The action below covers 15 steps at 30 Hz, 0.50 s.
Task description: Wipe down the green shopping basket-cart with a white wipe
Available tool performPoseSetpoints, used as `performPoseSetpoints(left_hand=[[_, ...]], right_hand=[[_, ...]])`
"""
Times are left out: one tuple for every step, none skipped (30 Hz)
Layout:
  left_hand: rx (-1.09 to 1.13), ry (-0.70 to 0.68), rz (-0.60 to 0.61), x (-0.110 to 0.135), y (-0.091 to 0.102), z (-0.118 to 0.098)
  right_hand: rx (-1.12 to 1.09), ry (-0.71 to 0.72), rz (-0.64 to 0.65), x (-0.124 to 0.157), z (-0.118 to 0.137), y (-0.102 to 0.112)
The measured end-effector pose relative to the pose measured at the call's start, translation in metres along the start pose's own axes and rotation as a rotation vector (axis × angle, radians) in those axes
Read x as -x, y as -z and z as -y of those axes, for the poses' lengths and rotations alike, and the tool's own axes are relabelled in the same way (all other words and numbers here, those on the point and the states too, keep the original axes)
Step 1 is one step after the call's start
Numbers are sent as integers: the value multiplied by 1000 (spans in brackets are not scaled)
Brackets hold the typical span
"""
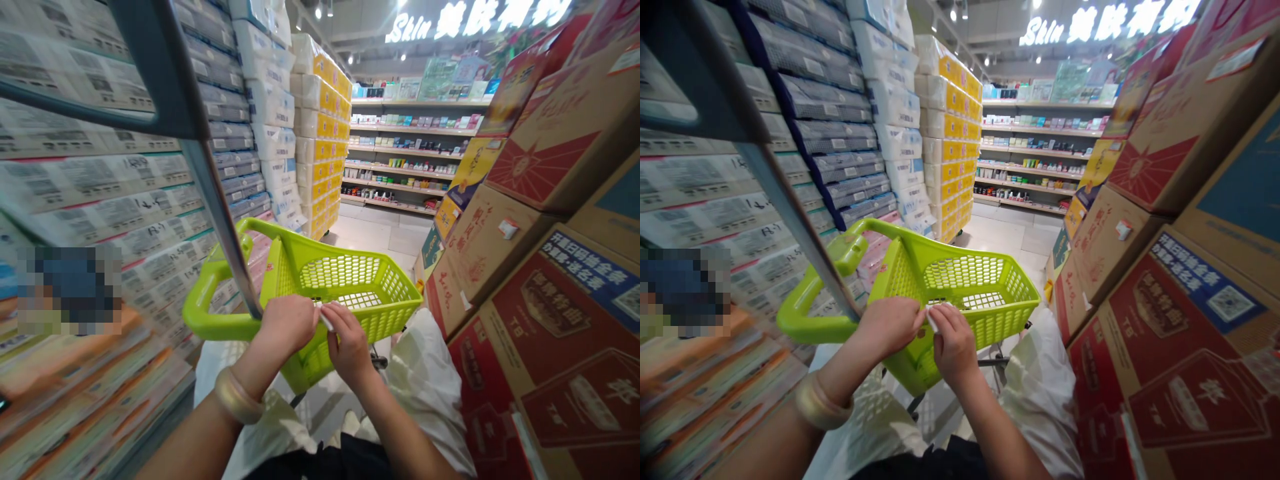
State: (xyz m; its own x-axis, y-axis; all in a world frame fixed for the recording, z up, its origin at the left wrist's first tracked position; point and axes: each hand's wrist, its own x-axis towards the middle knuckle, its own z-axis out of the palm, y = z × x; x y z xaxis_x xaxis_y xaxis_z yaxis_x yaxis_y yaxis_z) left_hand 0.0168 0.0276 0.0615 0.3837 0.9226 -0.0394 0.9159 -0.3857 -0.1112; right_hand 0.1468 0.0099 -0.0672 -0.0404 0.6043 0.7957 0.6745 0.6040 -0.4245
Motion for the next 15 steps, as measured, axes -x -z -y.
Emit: performPoseSetpoints(left_hand=[[0,-28,-10,0,-3,0],[-4,-53,-21,1,-6,0],[-7,-68,-32,3,-9,-1],[-10,-77,-39,5,-11,-2],[-12,-79,-41,6,-12,-4],[-14,-80,-41,8,-13,-5],[-15,-83,-38,9,-13,-6],[-15,-85,-33,11,-13,-8],[-15,-85,-32,12,-12,-9],[-14,-86,-35,13,-12,-10],[-13,-89,-41,14,-13,-11],[-11,-93,-49,15,-13,-12],[-9,-96,-55,16,-14,-12],[-7,-98,-59,17,-14,-13],[-5,-100,-61,18,-15,-14]], right_hand=[[14,-30,-12,2,-5,2],[32,-64,-30,4,-10,4],[46,-95,-50,5,-12,7],[47,-115,-61,6,-13,8],[33,-117,-56,5,-11,9],[5,-100,-37,4,-8,9],[-32,-72,-11,3,-4,9],[-67,-41,15,2,-1,8],[-94,-17,36,1,1,8],[-105,-6,44,1,1,9],[-100,-9,37,2,-1,10],[-82,-25,19,3,-5,12],[-55,-48,-5,5,-9,13],[-24,-76,-31,7,-13,15],[5,-102,-56,8,-16,17]])
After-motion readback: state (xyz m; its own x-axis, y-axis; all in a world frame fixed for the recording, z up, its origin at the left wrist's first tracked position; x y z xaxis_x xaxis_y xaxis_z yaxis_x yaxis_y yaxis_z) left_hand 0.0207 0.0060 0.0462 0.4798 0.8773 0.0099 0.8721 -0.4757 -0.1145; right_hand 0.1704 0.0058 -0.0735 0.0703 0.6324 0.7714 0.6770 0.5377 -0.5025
